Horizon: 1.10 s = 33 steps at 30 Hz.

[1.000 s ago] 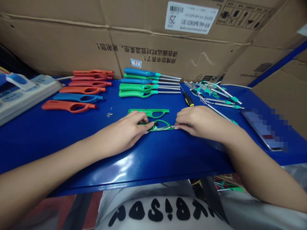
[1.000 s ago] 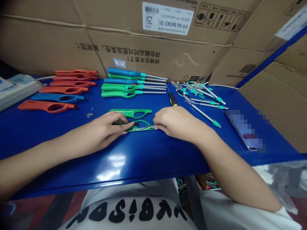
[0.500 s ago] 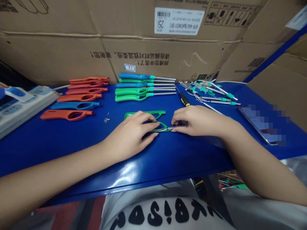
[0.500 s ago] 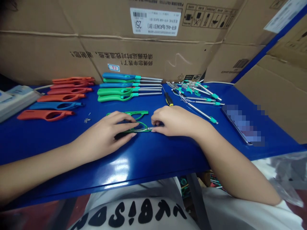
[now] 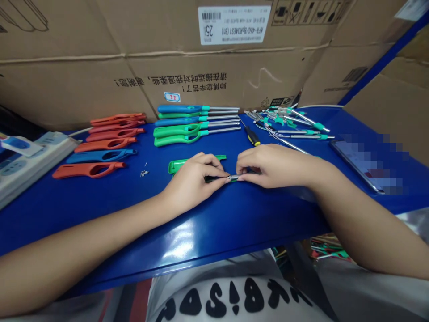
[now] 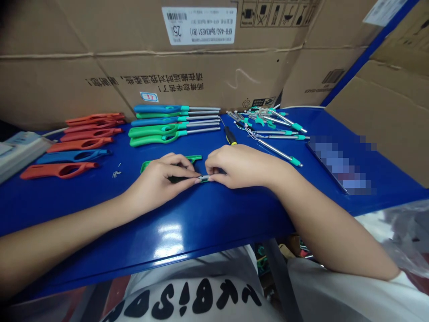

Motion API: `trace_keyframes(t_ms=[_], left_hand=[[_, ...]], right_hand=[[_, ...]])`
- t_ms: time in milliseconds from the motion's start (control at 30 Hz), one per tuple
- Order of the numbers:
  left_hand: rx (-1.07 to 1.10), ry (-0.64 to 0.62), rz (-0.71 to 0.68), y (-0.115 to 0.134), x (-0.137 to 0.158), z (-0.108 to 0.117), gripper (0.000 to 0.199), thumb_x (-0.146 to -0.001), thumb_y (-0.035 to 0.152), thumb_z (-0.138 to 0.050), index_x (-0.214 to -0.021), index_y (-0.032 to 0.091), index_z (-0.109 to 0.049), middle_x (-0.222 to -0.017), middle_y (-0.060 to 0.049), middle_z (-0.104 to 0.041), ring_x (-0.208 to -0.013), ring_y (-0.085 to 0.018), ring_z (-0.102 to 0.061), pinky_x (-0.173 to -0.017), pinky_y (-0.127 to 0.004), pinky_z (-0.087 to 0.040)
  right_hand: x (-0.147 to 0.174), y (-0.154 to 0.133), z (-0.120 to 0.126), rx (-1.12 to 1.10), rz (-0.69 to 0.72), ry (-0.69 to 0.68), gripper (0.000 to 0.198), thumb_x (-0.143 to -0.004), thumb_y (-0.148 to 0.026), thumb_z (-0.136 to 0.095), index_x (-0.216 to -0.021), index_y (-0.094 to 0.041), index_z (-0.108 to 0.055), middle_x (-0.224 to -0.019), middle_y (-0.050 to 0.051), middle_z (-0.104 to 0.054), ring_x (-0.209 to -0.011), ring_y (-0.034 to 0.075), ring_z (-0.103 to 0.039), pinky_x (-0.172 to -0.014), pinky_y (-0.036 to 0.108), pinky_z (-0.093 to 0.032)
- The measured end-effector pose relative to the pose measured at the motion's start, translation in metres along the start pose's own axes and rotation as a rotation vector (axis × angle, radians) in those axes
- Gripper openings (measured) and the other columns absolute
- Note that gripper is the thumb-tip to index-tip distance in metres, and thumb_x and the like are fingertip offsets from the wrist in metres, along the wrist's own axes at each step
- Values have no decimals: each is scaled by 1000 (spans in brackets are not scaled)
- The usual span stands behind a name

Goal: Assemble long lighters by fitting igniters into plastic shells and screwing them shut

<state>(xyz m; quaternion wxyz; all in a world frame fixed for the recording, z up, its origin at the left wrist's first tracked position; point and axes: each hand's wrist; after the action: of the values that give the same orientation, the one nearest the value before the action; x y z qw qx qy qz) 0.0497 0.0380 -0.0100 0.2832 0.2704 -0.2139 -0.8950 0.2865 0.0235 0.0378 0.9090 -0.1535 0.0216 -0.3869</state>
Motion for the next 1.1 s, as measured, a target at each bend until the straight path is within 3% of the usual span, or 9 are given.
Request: trace_keyframes(t_ms=[233, 533, 1100], left_hand=[[143, 21, 61, 0, -2, -2, 8, -90, 25, -74, -89, 21, -81, -92, -4, -73, -90, -19, -67, -89, -36, -51], [27, 8, -8, 1, 0, 1, 10, -89, 26, -75, -94, 19, -79, -101, -6, -73, -94, -21, -64, -86, -36, -49], [128, 30, 21, -3, 2, -4, 6, -84, 27, -80, -86, 22, -81, -98, -5, -74, -92, -19, -69, -89, -37, -50]], right_hand=[[1, 2, 0, -10, 6, 22, 13, -91, -18, -56, -90, -19, -69, -91, 4, -72, -81, 19, -63, -69, 28, -37], [0, 9, -2, -109, 32, -7, 16, -95, -21, -53, -94, -19, -70, -93, 5, -72, -86, 19, -63, -75, 29, -41], [-3, 2, -4, -112, 53, -18, 15, -92, -19, -56, -91, -17, -71, -92, 6, -70, -86, 19, -62, -76, 29, -42]])
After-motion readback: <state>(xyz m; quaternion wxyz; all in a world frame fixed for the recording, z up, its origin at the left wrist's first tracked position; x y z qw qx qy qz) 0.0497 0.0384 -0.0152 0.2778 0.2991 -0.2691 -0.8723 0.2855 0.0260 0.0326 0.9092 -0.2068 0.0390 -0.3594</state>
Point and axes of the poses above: each hand's wrist, its own x-axis away from the middle knuckle, its own z-axis out of the back of the hand, y = z × x
